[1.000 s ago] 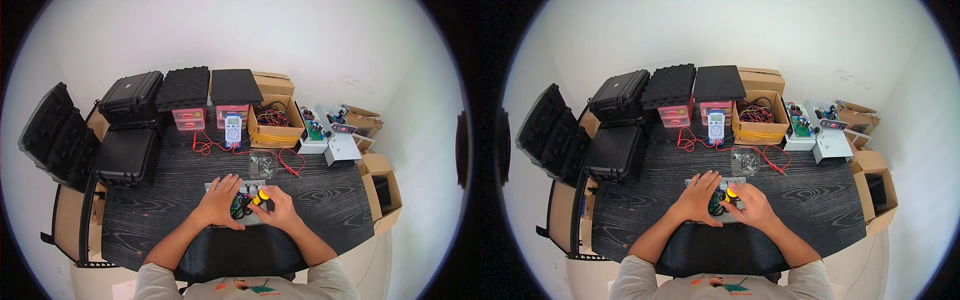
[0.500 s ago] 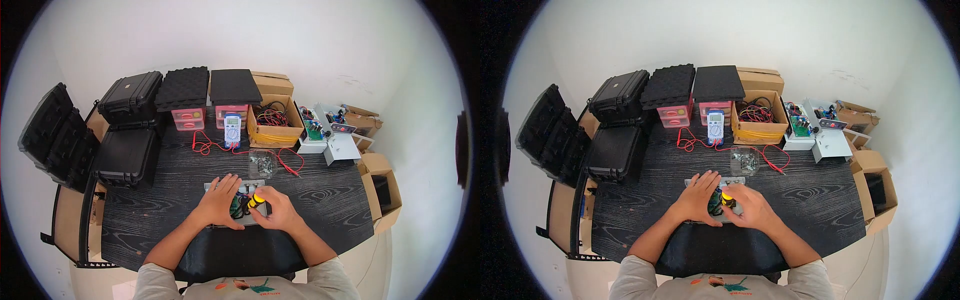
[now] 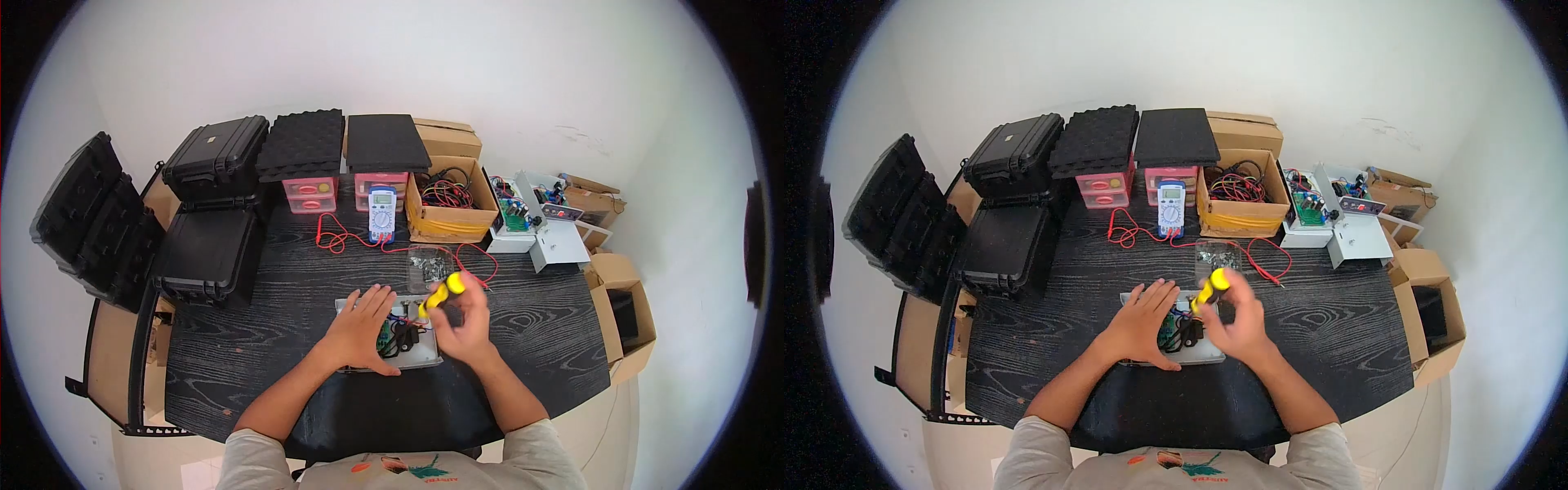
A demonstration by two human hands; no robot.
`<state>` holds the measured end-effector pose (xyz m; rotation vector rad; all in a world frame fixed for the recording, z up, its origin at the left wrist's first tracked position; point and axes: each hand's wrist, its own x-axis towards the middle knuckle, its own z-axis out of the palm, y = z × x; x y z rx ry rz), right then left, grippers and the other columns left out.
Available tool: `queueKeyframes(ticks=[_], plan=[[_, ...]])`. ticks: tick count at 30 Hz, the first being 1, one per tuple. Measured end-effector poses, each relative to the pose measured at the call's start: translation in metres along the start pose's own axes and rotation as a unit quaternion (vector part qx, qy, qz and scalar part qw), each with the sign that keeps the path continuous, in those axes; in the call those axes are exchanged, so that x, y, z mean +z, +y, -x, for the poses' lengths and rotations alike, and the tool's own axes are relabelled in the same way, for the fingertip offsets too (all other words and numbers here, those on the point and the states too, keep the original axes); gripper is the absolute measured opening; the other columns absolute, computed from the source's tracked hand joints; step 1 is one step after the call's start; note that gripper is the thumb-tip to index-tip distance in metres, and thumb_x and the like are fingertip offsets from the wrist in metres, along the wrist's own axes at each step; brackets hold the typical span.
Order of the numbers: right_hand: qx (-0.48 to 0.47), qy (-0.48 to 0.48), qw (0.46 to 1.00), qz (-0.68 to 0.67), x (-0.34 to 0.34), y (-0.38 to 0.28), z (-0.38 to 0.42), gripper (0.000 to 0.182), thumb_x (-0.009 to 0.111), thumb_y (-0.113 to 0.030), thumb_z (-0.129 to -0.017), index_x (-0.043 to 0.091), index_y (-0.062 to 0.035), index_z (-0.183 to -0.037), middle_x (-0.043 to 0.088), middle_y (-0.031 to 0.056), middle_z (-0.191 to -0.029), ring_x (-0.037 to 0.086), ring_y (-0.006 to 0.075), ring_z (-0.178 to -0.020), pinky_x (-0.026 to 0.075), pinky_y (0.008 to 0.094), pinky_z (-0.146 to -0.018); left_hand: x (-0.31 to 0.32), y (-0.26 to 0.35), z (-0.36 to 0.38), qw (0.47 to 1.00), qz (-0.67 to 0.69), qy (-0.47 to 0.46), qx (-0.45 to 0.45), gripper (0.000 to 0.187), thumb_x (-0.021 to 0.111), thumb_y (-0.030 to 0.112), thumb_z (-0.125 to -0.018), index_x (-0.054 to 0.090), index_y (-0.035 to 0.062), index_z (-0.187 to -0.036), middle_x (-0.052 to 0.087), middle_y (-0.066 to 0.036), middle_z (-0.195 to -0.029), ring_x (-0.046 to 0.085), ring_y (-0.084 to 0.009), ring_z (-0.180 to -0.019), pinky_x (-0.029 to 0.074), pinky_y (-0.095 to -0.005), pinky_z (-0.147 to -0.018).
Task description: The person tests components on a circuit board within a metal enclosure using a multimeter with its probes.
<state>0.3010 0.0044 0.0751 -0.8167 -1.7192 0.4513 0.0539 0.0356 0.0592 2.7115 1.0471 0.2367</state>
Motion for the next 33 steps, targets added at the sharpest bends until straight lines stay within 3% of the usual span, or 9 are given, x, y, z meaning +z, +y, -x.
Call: queueKeyframes(ticks=[2, 8, 9, 18, 27, 33], plan=[[-0.024, 0.065, 0.998, 0.008, 0.001, 0.009, -0.010, 0.080, 0.069, 0.006, -0.097, 0.025, -0.0037, -0.163, 0.066, 0.0222, -0.128, 0.070, 0.0240, -0.109, 0.060, 0.0400, -0.094, 0.001, -0.001, 0.000, 1.000, -0.003, -0.001, 0.000, 0.147, 0.079, 0.086, -0.063, 0.026, -0.0076, -0.164, 0.029, -0.027, -0.171, 0.022, -0.0398, -0.163, 0.014, -0.0570, -0.131], [0.039, 0.015, 0.999, 0.023, 0.004, 0.018, -0.027, 0.078, 0.069, 0.005, -0.098, 0.028, -0.0006, -0.164, 0.063, 0.0193, -0.134, 0.068, 0.0196, -0.109, 0.059, 0.0338, -0.092, 0.000, -0.001, 0.000, 1.000, 0.001, 0.002, -0.001, 0.148, 0.079, 0.085, -0.063, 0.026, -0.0075, -0.164, 0.030, -0.027, -0.170, 0.022, -0.0398, -0.162, 0.015, -0.0571, -0.131], [0.033, 0.050, 0.998, 0.011, 0.010, 0.016, -0.030, 0.072, 0.073, -0.004, -0.099, 0.036, 0.0047, -0.159, 0.072, 0.0173, -0.115, 0.074, 0.0194, -0.099, 0.062, 0.0342, -0.087, 0.000, -0.001, -0.001, 1.000, 0.002, 0.001, -0.001, 0.148, 0.080, 0.085, -0.063, 0.026, -0.0075, -0.164, 0.030, -0.027, -0.170, 0.022, -0.0398, -0.162, 0.015, -0.0571, -0.131], [0.073, 0.016, 0.997, 0.027, 0.009, 0.021, -0.027, 0.072, 0.073, -0.004, -0.098, 0.036, 0.0032, -0.160, 0.071, 0.0171, -0.111, 0.072, 0.0182, -0.096, 0.061, 0.0330, -0.086, 0.001, -0.001, -0.001, 1.000, 0.005, -0.001, 0.000, 0.148, 0.079, 0.085, -0.063, 0.025, -0.0065, -0.165, 0.028, -0.026, -0.172, 0.021, -0.0396, -0.163, 0.014, -0.0572, -0.132], [0.071, 0.022, 0.996, -0.044, 0.013, 0.024, -0.024, 0.069, 0.070, -0.004, -0.100, 0.036, 0.0027, -0.160, 0.072, 0.0204, -0.116, 0.075, 0.0204, -0.103, 0.062, 0.0355, -0.092, -0.002, 0.000, -0.001, 1.000, 0.004, -0.011, -0.004, 0.148, 0.080, 0.085, -0.063, 0.024, -0.0064, -0.166, 0.028, -0.026, -0.172, 0.021, -0.0395, -0.163, 0.014, -0.0579, -0.131], [0.061, 0.002, 0.998, 0.022, 0.011, 0.016, -0.025, 0.069, 0.070, -0.004, -0.100, 0.037, 0.0029, -0.160, 0.072, 0.0214, -0.116, 0.076, 0.0235, -0.101, 0.063, 0.0367, -0.091, -0.001, 0.000, -0.001, 1.000, -0.002, -0.010, -0.003, 0.149, 0.079, 0.086, -0.063, 0.023, -0.0064, -0.166, 0.028, -0.026, -0.172, 0.021, -0.0394, -0.163, 0.014, -0.0576, -0.131]])
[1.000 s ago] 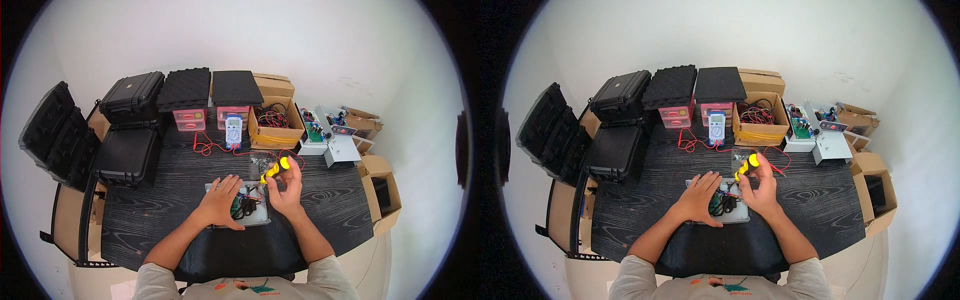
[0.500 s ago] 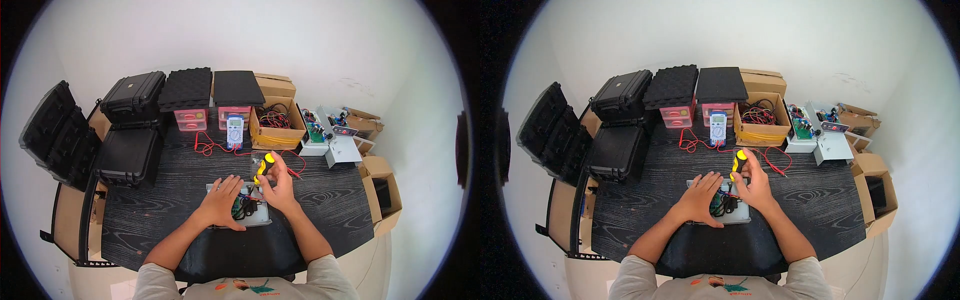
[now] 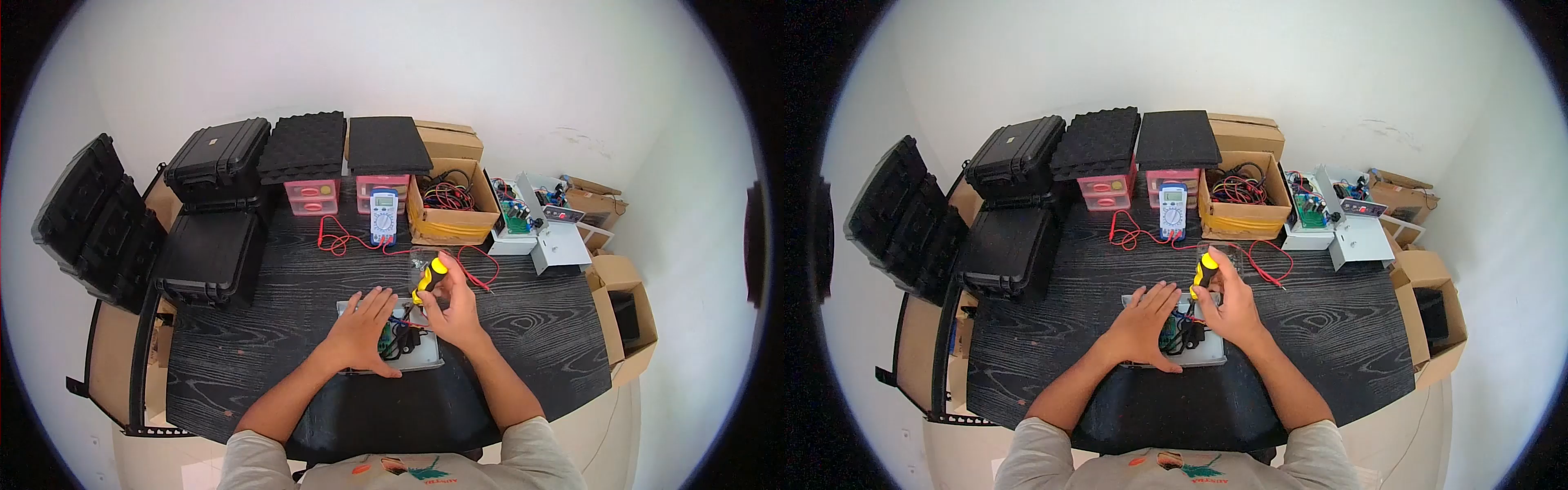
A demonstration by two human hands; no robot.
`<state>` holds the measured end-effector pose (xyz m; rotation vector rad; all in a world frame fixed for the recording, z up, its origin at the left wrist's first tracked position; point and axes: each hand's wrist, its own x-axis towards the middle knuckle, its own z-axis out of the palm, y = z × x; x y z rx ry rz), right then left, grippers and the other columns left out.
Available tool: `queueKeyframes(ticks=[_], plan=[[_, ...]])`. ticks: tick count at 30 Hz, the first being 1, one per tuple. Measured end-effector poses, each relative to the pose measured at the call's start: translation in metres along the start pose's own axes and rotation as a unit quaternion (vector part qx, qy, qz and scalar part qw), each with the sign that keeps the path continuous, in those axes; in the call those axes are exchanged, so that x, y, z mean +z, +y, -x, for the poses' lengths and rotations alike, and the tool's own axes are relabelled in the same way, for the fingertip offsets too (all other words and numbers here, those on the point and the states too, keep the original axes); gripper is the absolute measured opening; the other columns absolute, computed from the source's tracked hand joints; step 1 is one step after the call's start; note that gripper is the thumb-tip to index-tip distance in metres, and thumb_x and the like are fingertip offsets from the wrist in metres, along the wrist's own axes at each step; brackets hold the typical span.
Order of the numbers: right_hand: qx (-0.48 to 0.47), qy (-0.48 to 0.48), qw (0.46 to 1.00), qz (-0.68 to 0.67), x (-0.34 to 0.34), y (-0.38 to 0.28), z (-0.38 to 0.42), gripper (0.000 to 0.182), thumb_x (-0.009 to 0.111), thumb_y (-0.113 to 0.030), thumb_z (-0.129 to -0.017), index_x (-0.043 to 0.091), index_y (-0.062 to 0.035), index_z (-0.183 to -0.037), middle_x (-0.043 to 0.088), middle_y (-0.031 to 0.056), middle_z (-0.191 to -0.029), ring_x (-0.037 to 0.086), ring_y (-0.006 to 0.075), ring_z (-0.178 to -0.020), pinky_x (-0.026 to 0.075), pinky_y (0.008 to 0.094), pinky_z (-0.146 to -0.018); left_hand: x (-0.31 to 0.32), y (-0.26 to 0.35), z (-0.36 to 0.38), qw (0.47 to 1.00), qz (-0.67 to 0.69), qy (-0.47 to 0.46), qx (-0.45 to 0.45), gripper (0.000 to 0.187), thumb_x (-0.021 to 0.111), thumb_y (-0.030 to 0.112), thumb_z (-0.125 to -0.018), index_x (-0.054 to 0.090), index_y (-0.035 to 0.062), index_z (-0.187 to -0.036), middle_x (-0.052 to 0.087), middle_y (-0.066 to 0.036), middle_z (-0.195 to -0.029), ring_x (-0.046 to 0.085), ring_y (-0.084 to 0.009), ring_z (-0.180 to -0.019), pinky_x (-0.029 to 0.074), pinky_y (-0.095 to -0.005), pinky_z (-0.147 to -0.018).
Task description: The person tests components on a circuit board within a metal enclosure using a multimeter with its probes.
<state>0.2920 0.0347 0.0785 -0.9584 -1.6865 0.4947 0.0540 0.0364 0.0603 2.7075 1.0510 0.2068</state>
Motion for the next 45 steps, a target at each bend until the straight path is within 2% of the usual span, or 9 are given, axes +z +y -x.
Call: queueKeyframes(ticks=[15, 18, 21, 24, 27, 33, 36, 39, 45], plan=[[0.037, -0.019, 0.999, -0.009, -0.003, -0.001, -0.005, 0.072, 0.071, -0.005, -0.099, 0.037, -0.0012, -0.162, 0.071, 0.0213, -0.116, 0.076, 0.0249, -0.096, 0.063, 0.0372, -0.087, 0.001, 0.000, 0.000, 1.000, 0.003, 0.005, 0.000, 0.148, 0.079, 0.085, -0.062, 0.025, -0.0065, -0.165, 0.030, -0.026, -0.171, 0.022, -0.0399, -0.162, 0.014, -0.0574, -0.131], [-0.034, -0.048, 0.997, 0.053, -0.007, -0.011, -0.008, 0.065, 0.071, -0.005, -0.097, 0.045, -0.0039, -0.157, 0.070, 0.0209, -0.124, 0.076, 0.0284, -0.097, 0.062, 0.0367, -0.086, 0.000, 0.000, 0.000, 1.000, 0.004, 0.009, 0.001, 0.147, 0.080, 0.084, -0.062, 0.025, -0.0065, -0.165, 0.030, -0.026, -0.171, 0.022, -0.0401, -0.162, 0.014, -0.0575, -0.131], [-0.111, -0.100, 0.975, 0.163, -0.012, -0.021, -0.011, 0.063, 0.074, -0.001, -0.095, 0.047, 0.0004, -0.151, 0.070, 0.0211, -0.126, 0.075, 0.0251, -0.105, 0.061, 0.0353, -0.088, 0.001, 0.000, 0.000, 1.000, 0.004, 0.011, 0.005, 0.146, 0.081, 0.083, -0.063, 0.026, -0.0065, -0.165, 0.030, -0.027, -0.171, 0.022, -0.0402, -0.163, 0.014, -0.0577, -0.131], [-0.111, -0.073, 0.989, 0.057, -0.007, -0.029, -0.013, 0.061, 0.080, -0.010, -0.093, 0.054, -0.0063, -0.148, 0.068, 0.0201, -0.125, 0.073, 0.0373, -0.100, 0.060, 0.0391, -0.080, 0.001, 0.000, 0.000, 1.000, 0.005, 0.006, 0.001, 0.146, 0.081, 0.083, -0.063, 0.026, -0.0062, -0.165, 0.030, -0.027, -0.171, 0.021, -0.0403, -0.163, 0.014, -0.0578, -0.131], [-0.059, -0.091, 0.994, 0.018, -0.003, -0.024, -0.008, 0.060, 0.079, -0.008, -0.092, 0.054, -0.0069, -0.147, 0.068, 0.0196, -0.124, 0.072, 0.0379, -0.101, 0.060, 0.0410, -0.082, 0.001, 0.000, 0.000, 1.000, 0.008, 0.007, 0.001, 0.146, 0.081, 0.083, -0.063, 0.026, -0.0060, -0.165, 0.029, -0.027, -0.171, 0.021, -0.0403, -0.163, 0.015, -0.0579, -0.131], [-0.094, -0.089, 0.978, 0.167, -0.008, -0.035, -0.007, 0.066, 0.083, -0.003, -0.088, 0.052, -0.0004, -0.146, 0.069, 0.0213, -0.128, 0.075, 0.0316, -0.109, 0.061, 0.0384, -0.091, -0.001, 0.001, 0.001, 1.000, 0.013, 0.008, 0.003, 0.147, 0.082, 0.082, -0.063, 0.026, -0.0060, -0.165, 0.029, -0.027, -0.171, 0.021, -0.0404, -0.163, 0.015, -0.0582, -0.131], [-0.074, -0.052, 0.994, 0.065, 0.004, -0.024, -0.005, 0.072, 0.090, -0.010, -0.084, 0.052, -0.0005, -0.145, 0.068, 0.0213, -0.121, 0.074, 0.0334, -0.102, 0.061, 0.0396, -0.086, -0.001, 0.001, 0.001, 1.000, 0.014, 0.010, 0.003, 0.147, 0.082, 0.082, -0.063, 0.025, -0.0059, -0.165, 0.029, -0.027, -0.171, 0.021, -0.0403, -0.163, 0.015, -0.0584, -0.131], [-0.130, -0.029, 0.980, 0.149, 0.001, -0.033, -0.008, 0.069, 0.085, -0.004, -0.086, 0.050, -0.0011, -0.146, 0.068, 0.0225, -0.124, 0.074, 0.0337, -0.103, 0.062, 0.0402, -0.086, 0.000, 0.001, 0.000, 1.000, 0.008, 0.007, 0.002, 0.146, 0.082, 0.082, -0.063, 0.025, -0.0060, -0.165, 0.029, -0.027, -0.171, 0.021, -0.0402, -0.163, 0.015, -0.0584, -0.131], [-0.110, -0.011, 0.990, 0.085, 0.002, -0.026, 0.001, 0.062, 0.082, -0.006, -0.089, 0.053, -0.0027, -0.143, 0.068, 0.0207, -0.131, 0.073, 0.0382, -0.112, 0.060, 0.0425, -0.093, 0.001, 0.000, 0.002, 0.999, 0.020, 0.026, 0.010, 0.145, 0.084, 0.080, -0.062, 0.029, -0.0076, -0.163, 0.031, -0.027, -0.170, 0.024, -0.0426, -0.161, 0.016, -0.0590, -0.131]])
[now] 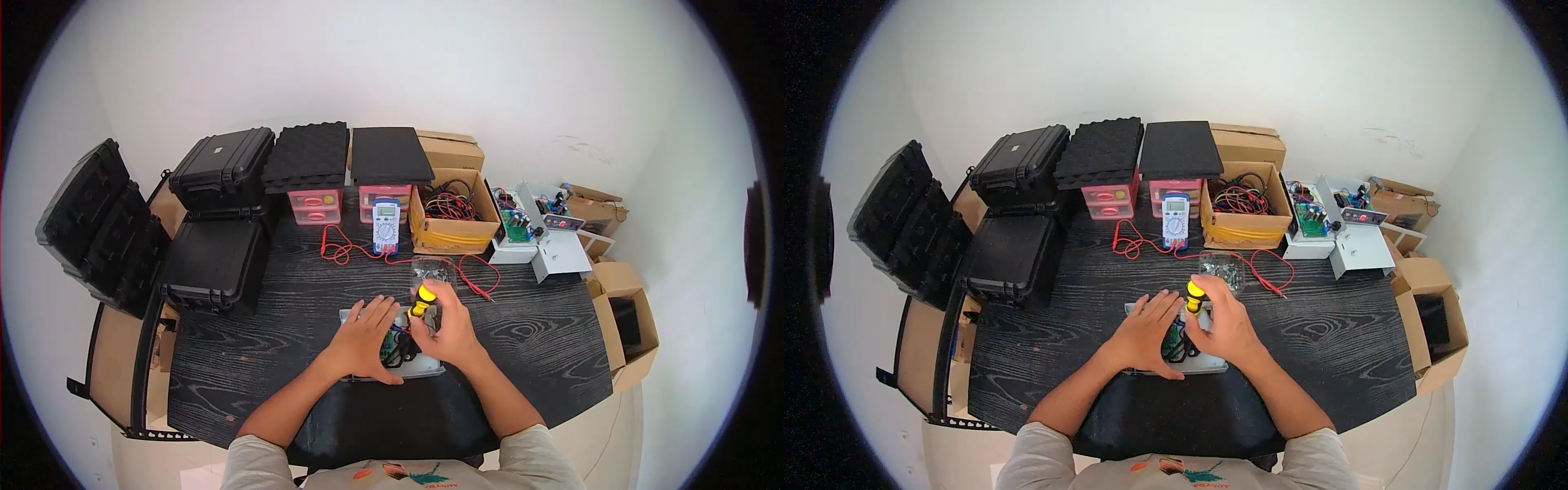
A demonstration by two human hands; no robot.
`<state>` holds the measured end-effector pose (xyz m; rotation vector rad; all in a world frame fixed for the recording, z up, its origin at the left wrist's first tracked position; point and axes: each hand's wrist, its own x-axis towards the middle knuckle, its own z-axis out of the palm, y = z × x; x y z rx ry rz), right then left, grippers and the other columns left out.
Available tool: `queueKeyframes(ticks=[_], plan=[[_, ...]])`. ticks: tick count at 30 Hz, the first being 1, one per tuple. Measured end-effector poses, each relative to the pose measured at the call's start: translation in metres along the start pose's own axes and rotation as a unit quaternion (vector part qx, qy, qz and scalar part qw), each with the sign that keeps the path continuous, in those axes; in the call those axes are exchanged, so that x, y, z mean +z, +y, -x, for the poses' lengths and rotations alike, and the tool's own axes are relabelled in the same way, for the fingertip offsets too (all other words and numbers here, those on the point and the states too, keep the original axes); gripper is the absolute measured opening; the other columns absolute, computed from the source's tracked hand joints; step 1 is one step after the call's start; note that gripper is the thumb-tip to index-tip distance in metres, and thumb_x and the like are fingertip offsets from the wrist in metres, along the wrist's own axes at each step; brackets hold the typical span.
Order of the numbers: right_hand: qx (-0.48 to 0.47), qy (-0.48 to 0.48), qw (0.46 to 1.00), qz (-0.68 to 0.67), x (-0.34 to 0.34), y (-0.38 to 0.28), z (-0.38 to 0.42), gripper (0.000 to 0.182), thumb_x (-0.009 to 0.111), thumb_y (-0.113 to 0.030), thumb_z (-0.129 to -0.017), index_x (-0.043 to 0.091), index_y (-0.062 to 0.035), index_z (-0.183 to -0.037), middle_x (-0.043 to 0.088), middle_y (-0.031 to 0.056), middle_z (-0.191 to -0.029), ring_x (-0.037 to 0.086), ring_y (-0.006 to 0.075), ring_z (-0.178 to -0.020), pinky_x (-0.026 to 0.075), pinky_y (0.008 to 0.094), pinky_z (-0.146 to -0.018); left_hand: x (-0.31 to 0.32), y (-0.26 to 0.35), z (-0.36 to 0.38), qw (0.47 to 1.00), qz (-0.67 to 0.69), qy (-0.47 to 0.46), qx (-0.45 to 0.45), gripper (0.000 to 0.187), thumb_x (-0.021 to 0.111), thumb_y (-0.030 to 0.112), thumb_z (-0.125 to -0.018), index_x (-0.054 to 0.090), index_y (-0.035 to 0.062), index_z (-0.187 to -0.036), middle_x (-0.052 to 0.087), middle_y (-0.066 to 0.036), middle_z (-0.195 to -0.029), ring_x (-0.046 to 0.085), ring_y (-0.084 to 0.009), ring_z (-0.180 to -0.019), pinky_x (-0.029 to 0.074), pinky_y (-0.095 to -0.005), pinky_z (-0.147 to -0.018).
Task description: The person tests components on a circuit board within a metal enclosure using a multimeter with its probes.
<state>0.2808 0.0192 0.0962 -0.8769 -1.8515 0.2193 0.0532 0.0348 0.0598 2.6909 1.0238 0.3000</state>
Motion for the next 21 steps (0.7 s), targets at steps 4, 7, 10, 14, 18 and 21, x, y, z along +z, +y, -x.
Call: queueKeyframes(ticks=[4, 7, 10, 14, 18, 21], plan=[[0.041, -0.005, 0.998, -0.045, 0.004, 0.004, 0.004, 0.061, 0.082, -0.004, -0.087, 0.053, -0.0020, -0.140, 0.069, 0.0219, -0.125, 0.074, 0.0380, -0.107, 0.060, 0.0425, -0.090, -0.002, 0.001, -0.001, 1.000, 0.002, -0.004, -0.002, 0.145, 0.084, 0.080, -0.062, 0.029, -0.0074, -0.163, 0.030, -0.027, -0.170, 0.024, -0.0425, -0.161, 0.016, -0.0583, -0.131], [-0.016, 0.012, 0.999, 0.037, 0.001, 0.007, 0.004, 0.059, 0.079, 0.000, -0.087, 0.052, -0.0024, -0.139, 0.070, 0.0231, -0.123, 0.074, 0.0370, -0.108, 0.061, 0.0421, -0.089, -0.002, 0.001, -0.001, 1.000, 0.002, -0.001, 0.001, 0.145, 0.084, 0.080, -0.062, 0.029, -0.0074, -0.163, 0.031, -0.027, -0.170, 0.023, -0.0423, -0.162, 0.016, -0.0584, -0.131], [-0.025, 0.023, 0.999, 0.024, 0.001, 0.009, 0.004, 0.060, 0.081, -0.001, -0.087, 0.050, -0.0030, -0.139, 0.070, 0.0234, -0.121, 0.074, 0.0368, -0.107, 0.061, 0.0421, -0.087, 0.001, 0.000, -0.001, 1.000, 0.000, 0.000, 0.000, 0.145, 0.083, 0.081, -0.062, 0.029, -0.0076, -0.163, 0.031, -0.027, -0.170, 0.023, -0.0419, -0.162, 0.016, -0.0583, -0.131], [0.024, 0.002, 0.999, -0.043, 0.009, 0.019, 0.016, 0.065, 0.086, -0.005, -0.087, 0.047, -0.0032, -0.139, 0.069, 0.0236, -0.120, 0.074, 0.0374, -0.104, 0.062, 0.0424, -0.085, 0.002, 0.000, 0.000, 1.000, -0.010, 0.000, 0.000, 0.146, 0.082, 0.083, -0.062, 0.028, -0.0076, -0.164, 0.030, -0.027, -0.170, 0.024, -0.0415, -0.162, 0.016, -0.0582, -0.131], [-0.031, 0.042, 0.998, 0.035, 0.009, 0.016, 0.013, 0.060, 0.083, -0.003, -0.089, 0.049, -0.0014, -0.139, 0.068, 0.0250, -0.124, 0.074, 0.0365, -0.106, 0.062, 0.0427, -0.088, 0.002, -0.001, -0.001, 1.000, -0.015, -0.005, 0.001, 0.147, 0.080, 0.085, -0.063, 0.027, -0.0075, -0.164, 0.030, -0.027, -0.170, 0.024, -0.0408, -0.162, 0.016, -0.0579, -0.131], [-0.005, 0.067, 0.997, 0.043, 0.004, 0.016, 0.012, 0.064, 0.078, -0.002, -0.092, 0.048, 0.0004, -0.149, 0.069, 0.0239, -0.129, 0.074, 0.0313, -0.107, 0.061, 0.0416, -0.091, 0.003, -0.001, -0.001, 1.000, -0.013, -0.003, 0.002, 0.147, 0.080, 0.086, -0.063, 0.028, -0.0078, -0.164, 0.031, -0.028, -0.170, 0.024, -0.0415, -0.162, 0.016, -0.0579, -0.131]])
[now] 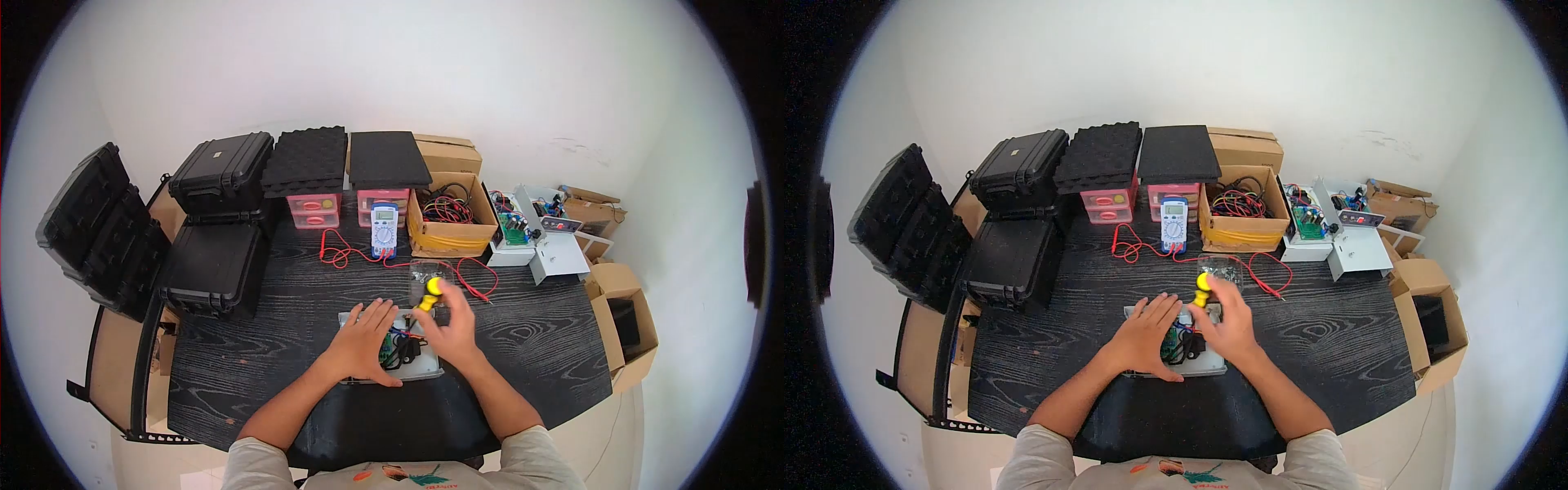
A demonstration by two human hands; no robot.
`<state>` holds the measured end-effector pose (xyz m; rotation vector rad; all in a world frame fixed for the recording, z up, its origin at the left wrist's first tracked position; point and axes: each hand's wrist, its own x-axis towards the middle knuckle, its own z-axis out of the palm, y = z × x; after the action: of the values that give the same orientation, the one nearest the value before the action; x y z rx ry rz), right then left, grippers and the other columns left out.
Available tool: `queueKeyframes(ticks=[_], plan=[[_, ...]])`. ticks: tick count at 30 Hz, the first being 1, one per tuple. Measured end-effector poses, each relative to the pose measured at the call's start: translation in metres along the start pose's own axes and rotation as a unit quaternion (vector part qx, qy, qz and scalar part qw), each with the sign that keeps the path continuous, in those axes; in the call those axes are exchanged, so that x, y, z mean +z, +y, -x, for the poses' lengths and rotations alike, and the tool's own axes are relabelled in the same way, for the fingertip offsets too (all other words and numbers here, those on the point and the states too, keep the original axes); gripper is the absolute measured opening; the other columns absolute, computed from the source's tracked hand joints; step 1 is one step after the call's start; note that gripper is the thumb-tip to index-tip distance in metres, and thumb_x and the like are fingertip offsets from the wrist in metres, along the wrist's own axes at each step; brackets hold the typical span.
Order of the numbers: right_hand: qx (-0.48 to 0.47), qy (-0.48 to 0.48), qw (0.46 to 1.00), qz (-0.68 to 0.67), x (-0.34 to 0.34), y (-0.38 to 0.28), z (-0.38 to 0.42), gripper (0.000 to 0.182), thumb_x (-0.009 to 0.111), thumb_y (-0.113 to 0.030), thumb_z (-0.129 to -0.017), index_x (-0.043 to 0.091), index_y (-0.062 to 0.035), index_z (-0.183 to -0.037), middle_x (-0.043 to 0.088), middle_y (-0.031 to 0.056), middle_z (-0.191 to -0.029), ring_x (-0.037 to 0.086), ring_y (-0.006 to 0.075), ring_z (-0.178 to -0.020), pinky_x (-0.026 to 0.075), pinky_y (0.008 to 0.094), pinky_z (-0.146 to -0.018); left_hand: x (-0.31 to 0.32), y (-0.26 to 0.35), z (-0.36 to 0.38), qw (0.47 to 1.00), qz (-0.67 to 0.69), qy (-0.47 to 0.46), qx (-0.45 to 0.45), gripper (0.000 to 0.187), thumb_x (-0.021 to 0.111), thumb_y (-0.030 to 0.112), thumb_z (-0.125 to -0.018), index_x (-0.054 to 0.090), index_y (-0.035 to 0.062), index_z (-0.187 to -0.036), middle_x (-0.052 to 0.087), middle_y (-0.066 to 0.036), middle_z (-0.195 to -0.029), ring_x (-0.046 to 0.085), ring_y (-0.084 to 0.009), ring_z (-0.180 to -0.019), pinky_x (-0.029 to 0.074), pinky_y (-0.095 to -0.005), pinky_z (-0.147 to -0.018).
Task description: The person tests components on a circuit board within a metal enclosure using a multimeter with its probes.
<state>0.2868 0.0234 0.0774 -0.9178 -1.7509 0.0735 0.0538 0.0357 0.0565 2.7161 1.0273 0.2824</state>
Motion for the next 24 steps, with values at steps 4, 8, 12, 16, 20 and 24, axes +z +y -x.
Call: queueKeyframes(ticks=[4, 8, 12, 16, 20, 24], plan=[[0.110, 0.112, 0.984, -0.080, -0.018, 0.019, 0.001, 0.076, 0.072, -0.003, -0.097, 0.037, 0.0010, -0.164, 0.072, 0.0201, -0.128, 0.072, 0.0218, -0.103, 0.058, 0.0358, -0.091, 0.002, -0.002, 0.000, 1.000, 0.004, 0.000, 0.000, 0.148, 0.079, 0.086, -0.063, 0.028, -0.0079, -0.164, 0.031, -0.029, -0.170, 0.024, -0.0423, -0.161, 0.017, -0.0582, -0.131], [0.129, 0.039, 0.989, 0.062, -0.059, 0.038, -0.003, 0.059, 0.073, -0.005, -0.096, 0.056, -0.0002, -0.153, 0.076, 0.0189, -0.119, 0.074, 0.0252, -0.100, 0.057, 0.0348, -0.090, 0.002, -0.002, 0.000, 1.000, 0.003, 0.002, 0.002, 0.148, 0.079, 0.087, -0.063, 0.027, -0.0080, -0.164, 0.031, -0.029, -0.170, 0.024, -0.0423, -0.161, 0.016, -0.0584, -0.131], [0.146, -0.069, 0.972, 0.169, -0.078, 0.078, 0.038, 0.051, 0.075, -0.007, -0.092, 0.066, -0.0041, -0.141, 0.075, 0.0206, -0.119, 0.075, 0.0370, -0.105, 0.059, 0.0412, -0.092, 0.005, -0.004, 0.001, 1.000, 0.008, 0.015, 0.006, 0.149, 0.079, 0.088, -0.063, 0.027, -0.0079, -0.164, 0.030, -0.029, -0.170, 0.023, -0.0429, -0.161, 0.016, -0.0587, -0.131], [0.217, -0.076, 0.946, 0.231, -0.088, 0.086, 0.067, 0.045, 0.075, -0.009, -0.086, 0.069, -0.0053, -0.131, 0.076, 0.0170, -0.121, 0.074, 0.0365, -0.107, 0.059, 0.0447, -0.092, 0.003, -0.002, 0.000, 1.000, 0.005, 0.005, 0.004, 0.148, 0.079, 0.087, -0.063, 0.027, -0.0078, -0.164, 0.029, -0.029, -0.170, 0.023, -0.0434, -0.161, 0.016, -0.0589, -0.131], [0.237, -0.094, 0.930, 0.264, -0.093, 0.089, 0.068, 0.044, 0.076, -0.009, -0.086, 0.069, -0.0053, -0.129, 0.076, 0.0163, -0.120, 0.074, 0.0364, -0.106, 0.059, 0.0450, -0.090, 0.000, -0.001, -0.002, 1.000, 0.002, -0.010, 0.001, 0.148, 0.080, 0.086, -0.063, 0.026, -0.0078, -0.164, 0.029, -0.029, -0.171, 0.022, -0.0432, -0.162, 0.015, -0.0588, -0.131], [0.227, -0.127, 0.917, 0.302, -0.091, 0.093, 0.068, 0.042, 0.076, -0.009, -0.085, 0.071, -0.0051, -0.127, 0.076, 0.0154, -0.117, 0.072, 0.0361, -0.109, 0.057, 0.0451, -0.094, 0.002, -0.002, 0.000, 1.000, 0.011, -0.003, 0.002, 0.150, 0.081, 0.085, -0.063, 0.024, -0.0076, -0.165, 0.028, -0.029, -0.171, 0.021, -0.0434, -0.162, 0.015, -0.0585, -0.131]])
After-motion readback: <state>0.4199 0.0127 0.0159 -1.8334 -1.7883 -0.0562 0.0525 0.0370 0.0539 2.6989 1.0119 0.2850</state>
